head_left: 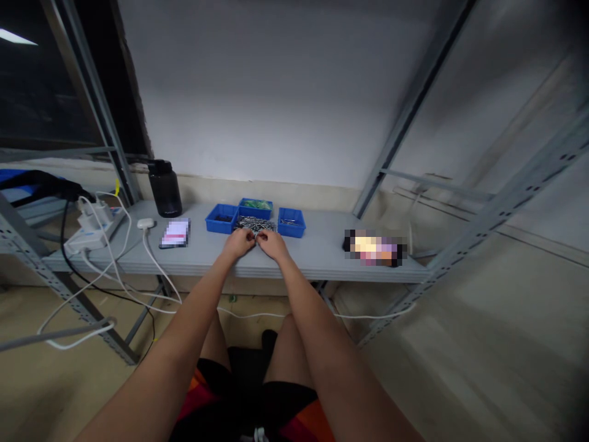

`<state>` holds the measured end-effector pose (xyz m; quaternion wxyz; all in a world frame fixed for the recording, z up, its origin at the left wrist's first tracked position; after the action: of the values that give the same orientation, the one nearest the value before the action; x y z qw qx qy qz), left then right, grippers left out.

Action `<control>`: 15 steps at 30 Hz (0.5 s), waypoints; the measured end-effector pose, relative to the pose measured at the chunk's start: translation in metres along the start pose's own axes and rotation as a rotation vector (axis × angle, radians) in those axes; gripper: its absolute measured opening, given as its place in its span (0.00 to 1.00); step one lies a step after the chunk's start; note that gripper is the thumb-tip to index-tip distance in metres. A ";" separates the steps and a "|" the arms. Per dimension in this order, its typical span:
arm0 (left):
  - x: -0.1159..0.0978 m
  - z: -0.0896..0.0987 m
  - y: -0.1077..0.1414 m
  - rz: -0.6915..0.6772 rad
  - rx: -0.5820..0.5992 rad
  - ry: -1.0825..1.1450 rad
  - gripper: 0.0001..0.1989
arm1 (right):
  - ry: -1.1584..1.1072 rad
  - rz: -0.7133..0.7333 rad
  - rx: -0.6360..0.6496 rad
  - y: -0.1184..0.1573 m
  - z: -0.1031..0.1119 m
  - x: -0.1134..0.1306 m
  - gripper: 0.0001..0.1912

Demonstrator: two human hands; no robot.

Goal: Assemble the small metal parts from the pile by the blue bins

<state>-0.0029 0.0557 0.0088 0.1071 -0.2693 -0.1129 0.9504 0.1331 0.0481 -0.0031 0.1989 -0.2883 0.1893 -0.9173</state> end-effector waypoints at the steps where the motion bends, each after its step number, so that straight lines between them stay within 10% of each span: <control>1: 0.000 0.000 0.000 0.000 0.001 -0.002 0.08 | -0.006 0.008 -0.004 0.000 0.000 0.001 0.12; 15: 0.000 -0.001 0.001 0.021 0.024 -0.038 0.07 | 0.021 0.095 -0.066 0.001 0.004 0.006 0.11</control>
<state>-0.0021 0.0551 0.0077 0.0984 -0.2508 -0.1007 0.9577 0.1308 0.0440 0.0021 0.2308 -0.2759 0.2348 -0.9031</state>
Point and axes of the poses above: each hand's wrist, its own y-axis away from the middle knuckle, its own z-axis out of the back of the hand, x = y × z, the point moved 4 cm from there along -y, towards the middle knuckle, and after that the axes turned 12 degrees about z, right-handed, at the moved point
